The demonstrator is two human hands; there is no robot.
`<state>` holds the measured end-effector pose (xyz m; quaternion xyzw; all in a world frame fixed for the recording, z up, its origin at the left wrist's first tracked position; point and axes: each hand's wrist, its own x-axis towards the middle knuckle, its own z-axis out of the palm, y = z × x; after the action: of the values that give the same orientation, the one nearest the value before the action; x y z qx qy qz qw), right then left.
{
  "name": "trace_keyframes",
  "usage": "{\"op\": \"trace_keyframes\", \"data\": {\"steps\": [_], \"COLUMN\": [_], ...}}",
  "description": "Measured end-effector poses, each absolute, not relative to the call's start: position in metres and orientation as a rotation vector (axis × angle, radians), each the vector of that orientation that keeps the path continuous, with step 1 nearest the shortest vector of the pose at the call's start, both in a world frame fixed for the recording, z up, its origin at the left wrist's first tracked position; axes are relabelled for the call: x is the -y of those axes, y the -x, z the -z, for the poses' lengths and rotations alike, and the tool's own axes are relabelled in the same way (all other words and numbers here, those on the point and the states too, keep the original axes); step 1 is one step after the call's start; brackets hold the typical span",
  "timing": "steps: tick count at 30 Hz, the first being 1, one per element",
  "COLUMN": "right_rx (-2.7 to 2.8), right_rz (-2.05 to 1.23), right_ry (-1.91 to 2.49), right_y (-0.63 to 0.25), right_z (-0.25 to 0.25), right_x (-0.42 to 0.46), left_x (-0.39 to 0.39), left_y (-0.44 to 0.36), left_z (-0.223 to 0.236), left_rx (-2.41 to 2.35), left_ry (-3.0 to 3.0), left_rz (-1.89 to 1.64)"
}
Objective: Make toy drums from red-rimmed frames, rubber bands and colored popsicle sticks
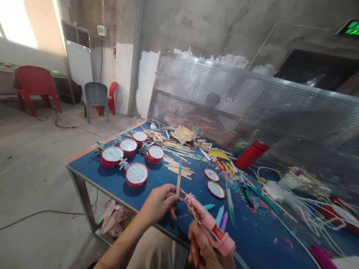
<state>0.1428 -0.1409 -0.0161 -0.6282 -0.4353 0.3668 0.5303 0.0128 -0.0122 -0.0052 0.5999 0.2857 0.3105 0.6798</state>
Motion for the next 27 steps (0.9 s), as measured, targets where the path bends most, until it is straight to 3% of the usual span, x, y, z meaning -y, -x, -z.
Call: {"op": "trace_keyframes", "data": {"steps": [8, 15, 17, 27], "right_rx": [0.846, 1.17, 1.321, 1.467], "right_rz": [-0.906, -0.033, 0.077, -0.178], "right_ry": [1.297, 2.18, 2.301, 2.447], "right_y": [-0.17, -0.27, -0.297, -0.352], "right_z": [-0.005, -0.019, -0.018, -0.022], "right_x": [0.14, 0.176, 0.187, 0.203], "left_x": [0.009, 0.006, 0.005, 0.0], "left_y": [-0.016, -0.019, -0.019, -0.019], "left_z": [0.007, 0.005, 0.004, 0.003], "left_rx": [-0.714, -0.722, -0.727, -0.674], "left_ry": [-1.39, -1.394, -1.397, -1.407], "left_rz": [-0.685, -0.661, -0.663, -0.644]}}
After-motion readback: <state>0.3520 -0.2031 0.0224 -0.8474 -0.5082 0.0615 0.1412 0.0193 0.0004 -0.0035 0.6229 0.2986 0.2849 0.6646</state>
